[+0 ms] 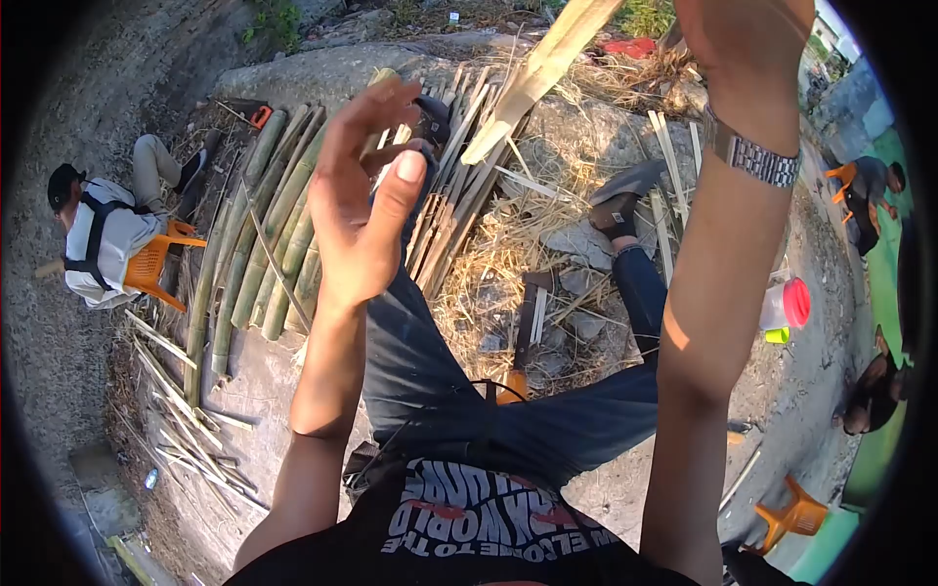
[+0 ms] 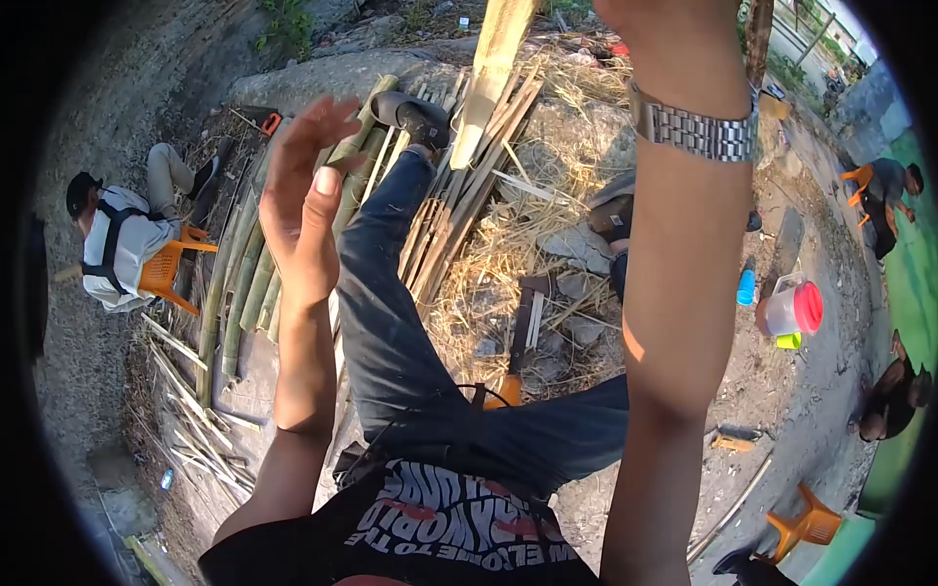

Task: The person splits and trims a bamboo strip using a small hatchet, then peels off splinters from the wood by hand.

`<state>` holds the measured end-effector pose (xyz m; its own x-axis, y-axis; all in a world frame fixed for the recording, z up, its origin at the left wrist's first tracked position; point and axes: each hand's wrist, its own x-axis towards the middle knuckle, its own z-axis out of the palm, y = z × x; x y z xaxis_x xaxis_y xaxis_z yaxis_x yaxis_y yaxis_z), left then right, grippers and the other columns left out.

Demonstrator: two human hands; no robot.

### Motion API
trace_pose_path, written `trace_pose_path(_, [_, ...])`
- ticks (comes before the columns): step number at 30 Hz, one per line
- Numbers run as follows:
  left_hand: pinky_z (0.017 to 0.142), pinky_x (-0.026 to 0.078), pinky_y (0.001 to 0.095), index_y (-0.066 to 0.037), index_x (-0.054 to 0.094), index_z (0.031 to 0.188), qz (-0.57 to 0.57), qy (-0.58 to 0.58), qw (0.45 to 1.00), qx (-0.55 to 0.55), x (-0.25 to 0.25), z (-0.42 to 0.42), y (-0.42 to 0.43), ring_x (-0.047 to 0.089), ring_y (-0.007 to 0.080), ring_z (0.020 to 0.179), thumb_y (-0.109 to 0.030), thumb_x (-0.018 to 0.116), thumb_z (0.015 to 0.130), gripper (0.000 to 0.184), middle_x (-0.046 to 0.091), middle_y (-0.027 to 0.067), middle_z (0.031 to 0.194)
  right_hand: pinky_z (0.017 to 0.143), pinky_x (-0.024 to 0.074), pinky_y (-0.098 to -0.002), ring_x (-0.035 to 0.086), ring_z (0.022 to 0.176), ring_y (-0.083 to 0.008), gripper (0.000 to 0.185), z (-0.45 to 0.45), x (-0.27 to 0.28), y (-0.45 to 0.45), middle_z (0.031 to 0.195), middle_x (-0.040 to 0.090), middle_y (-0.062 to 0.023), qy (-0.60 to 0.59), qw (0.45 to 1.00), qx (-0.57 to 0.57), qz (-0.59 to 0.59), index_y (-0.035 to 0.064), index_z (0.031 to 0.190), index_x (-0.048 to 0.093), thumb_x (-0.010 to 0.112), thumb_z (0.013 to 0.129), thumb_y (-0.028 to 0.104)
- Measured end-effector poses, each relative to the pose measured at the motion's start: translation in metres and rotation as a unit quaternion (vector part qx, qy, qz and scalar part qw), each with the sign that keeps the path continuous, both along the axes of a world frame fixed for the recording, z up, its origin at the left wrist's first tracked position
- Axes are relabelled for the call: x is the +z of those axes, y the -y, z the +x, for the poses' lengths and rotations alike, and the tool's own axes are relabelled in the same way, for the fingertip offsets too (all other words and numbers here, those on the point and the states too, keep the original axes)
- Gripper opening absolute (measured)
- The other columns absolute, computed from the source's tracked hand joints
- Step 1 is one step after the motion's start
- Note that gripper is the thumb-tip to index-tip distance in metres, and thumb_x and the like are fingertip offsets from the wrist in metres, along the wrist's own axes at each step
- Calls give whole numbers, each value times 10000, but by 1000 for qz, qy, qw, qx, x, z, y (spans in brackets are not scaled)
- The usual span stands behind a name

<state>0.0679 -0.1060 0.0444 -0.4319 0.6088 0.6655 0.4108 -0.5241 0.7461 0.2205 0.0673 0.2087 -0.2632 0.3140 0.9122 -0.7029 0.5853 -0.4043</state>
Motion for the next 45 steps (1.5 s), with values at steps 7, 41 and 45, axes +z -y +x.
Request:
trace_pose_path(7, [870,559,335,29,453,1376,14,2,991,-134,-27,6,-57,685,202,1053,-146,727,964,524,679,171,1196,561,505,-269,621,604,-121,355,-56,-104,12,712,606,-46,351,926,-100,100,43,917,590,632,995,387])
trace_pose_path(41, [500,379,252,9,508,1320,54,4,995,83,-80,-41,-87,480,99,540,-532,338,1092,611,654,106,797,923,546,-440,681,1070,-401,560,119,-510,37,1165,696,-258,827,487,-149,-236,-32,1237,643,746,720,155])
trace_pose_path(45, [485,344,236,23,522,1284,54,15,994,99,-82,-31,-83,454,87,526,-507,312,1102,599,615,77,713,819,558,-477,686,954,-421,354,125,-462,35,934,709,-266,739,608,-257,-135,-41,1049,686,728,728,101])
